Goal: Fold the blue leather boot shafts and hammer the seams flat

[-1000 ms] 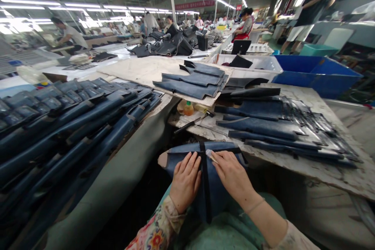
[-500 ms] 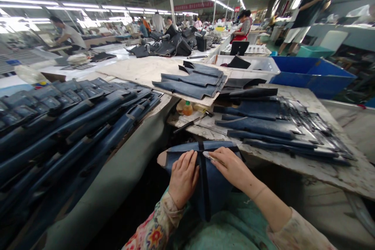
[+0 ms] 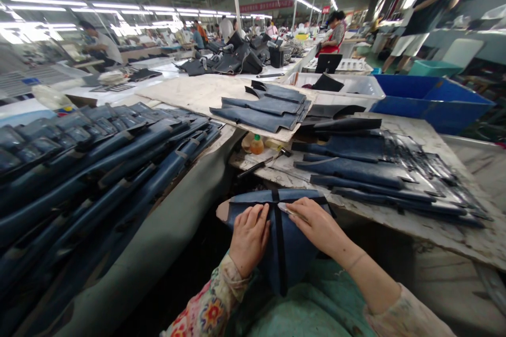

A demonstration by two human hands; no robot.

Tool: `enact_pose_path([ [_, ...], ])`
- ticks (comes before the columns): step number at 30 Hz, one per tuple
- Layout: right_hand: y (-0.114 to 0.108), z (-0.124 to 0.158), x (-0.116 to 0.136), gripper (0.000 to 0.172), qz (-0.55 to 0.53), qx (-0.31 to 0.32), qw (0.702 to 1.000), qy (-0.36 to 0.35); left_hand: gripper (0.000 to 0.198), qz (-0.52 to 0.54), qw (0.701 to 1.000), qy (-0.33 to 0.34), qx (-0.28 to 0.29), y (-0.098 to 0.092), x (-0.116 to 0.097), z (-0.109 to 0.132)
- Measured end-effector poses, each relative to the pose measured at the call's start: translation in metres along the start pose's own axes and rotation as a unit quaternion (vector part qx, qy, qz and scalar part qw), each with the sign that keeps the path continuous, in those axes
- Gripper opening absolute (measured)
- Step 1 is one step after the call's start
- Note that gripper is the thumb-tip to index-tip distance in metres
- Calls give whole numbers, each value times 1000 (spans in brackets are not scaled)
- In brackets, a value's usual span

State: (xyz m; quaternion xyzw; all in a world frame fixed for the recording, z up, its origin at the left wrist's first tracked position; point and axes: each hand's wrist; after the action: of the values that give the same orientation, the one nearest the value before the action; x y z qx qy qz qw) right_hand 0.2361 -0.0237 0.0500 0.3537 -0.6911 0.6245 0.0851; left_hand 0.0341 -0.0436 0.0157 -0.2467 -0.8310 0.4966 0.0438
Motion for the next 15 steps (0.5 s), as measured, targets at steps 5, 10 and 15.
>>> enact_pose_path([
  [5, -4, -5, -2, 29, -44, 33, 998, 17, 24, 33, 998, -51, 30, -4, -6, -18],
  [10, -14, -18, -5, 26, -90, 82, 992, 30, 16, 72, 994, -47, 72, -6, -16, -38],
  [15, -17, -25, -1, 27, -48, 114, 992, -20, 16, 79, 994, -19, 73, -3, -13, -33],
])
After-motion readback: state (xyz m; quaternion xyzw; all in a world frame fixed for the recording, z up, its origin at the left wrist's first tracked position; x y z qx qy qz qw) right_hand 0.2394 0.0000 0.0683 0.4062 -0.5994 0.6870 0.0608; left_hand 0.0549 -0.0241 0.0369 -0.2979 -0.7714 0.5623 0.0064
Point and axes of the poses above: each hand's wrist, its own z-axis away from the middle knuckle, its own y-axis out of the palm, x = y × z, and after that the axes turned 5 degrees about -x, right-handed
